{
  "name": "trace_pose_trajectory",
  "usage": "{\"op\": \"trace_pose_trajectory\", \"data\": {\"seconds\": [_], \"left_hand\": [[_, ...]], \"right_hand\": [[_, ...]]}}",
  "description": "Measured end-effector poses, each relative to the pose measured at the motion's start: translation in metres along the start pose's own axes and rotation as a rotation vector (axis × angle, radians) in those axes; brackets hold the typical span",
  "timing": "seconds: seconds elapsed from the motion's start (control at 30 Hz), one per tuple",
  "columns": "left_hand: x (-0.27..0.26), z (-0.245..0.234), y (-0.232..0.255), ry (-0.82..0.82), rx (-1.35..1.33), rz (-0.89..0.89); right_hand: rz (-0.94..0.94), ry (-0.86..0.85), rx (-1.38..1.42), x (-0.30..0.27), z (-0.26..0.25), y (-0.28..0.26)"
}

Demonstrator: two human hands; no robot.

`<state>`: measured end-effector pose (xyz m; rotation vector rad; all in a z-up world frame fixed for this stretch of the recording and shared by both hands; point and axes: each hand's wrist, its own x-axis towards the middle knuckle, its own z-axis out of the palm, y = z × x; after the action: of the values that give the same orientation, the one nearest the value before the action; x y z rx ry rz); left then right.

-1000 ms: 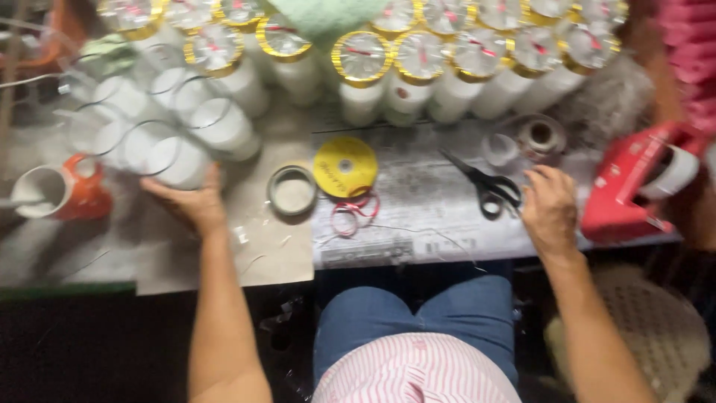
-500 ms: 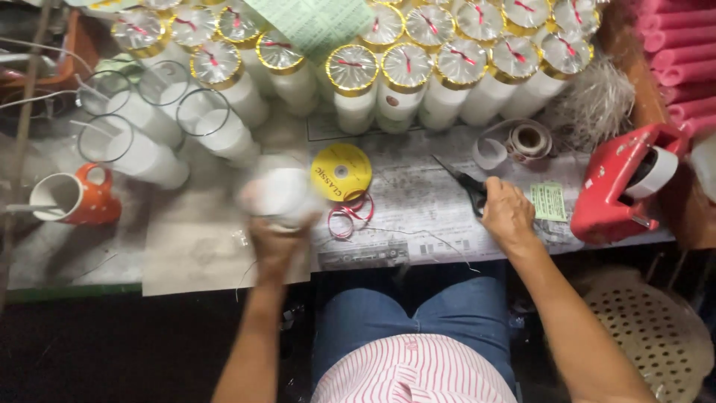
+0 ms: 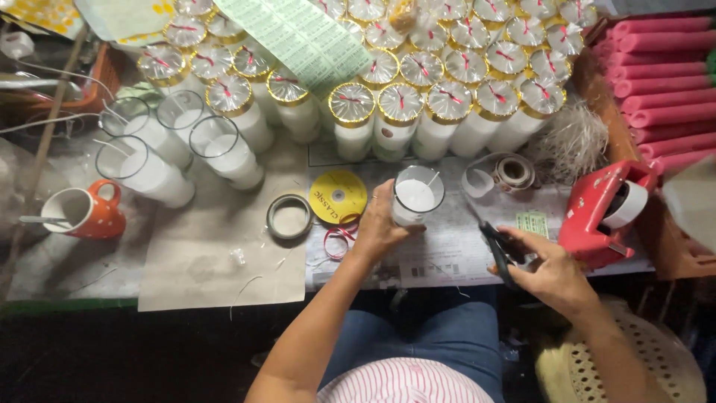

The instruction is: A person is decorating glass candle jars by applying labels and tape at a labeling station.

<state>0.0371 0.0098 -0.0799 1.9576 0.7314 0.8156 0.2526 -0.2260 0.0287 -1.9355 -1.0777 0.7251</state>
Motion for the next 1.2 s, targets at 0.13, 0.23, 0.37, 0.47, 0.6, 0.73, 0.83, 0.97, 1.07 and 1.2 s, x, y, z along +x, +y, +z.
{"op": "trace_pose_trajectory", "data": {"seconds": [0.13,0.23,0.37,0.47,0.6,0.73,0.83,0.97,1.07,1.2], "left_hand": [[0.004,-0.045,0.018,-0.174,-0.102,0.073],[0.031,-0.07,0.056,0.063,0.049,0.265],[0.058,-0.047,0.078,0.035,0.11,0.38],[0.072,-0.032,0.077,-0.008,0.294,0.426],[0.077,-0.025,0.08,-0.027,0.352,0.469],[0.074,-0.022,0.082,0.012,0.335,0.474],[0.074,-0.025,0.082,0.03,0.313,0.472],[0.078,-0.053,0.098,0.039,0.02,0.421],[0.059,-0.105,0.141,0.038,-0.056,0.434],[-0.018,-0.175,0.14,-0.189,0.119,0.285]], "right_hand": [[-0.204,0.064,-0.508,0.003,-0.005,-0.009],[-0.357,0.052,-0.758,0.019,-0.007,-0.001],[-0.336,0.065,-0.891,0.032,0.002,-0.029],[-0.352,0.043,-0.916,0.039,0.006,-0.041],[-0.316,-0.005,-0.947,0.044,0.011,-0.047],[-0.327,-0.037,-1.001,0.05,0.017,-0.041],[-0.356,-0.053,-1.013,0.047,0.015,-0.048],[-0.359,-0.071,-0.932,0.038,0.007,-0.051],[-0.309,-0.07,-0.854,0.036,-0.009,-0.041],[-0.028,-0.014,-0.573,0.046,0.006,0.022]]}}
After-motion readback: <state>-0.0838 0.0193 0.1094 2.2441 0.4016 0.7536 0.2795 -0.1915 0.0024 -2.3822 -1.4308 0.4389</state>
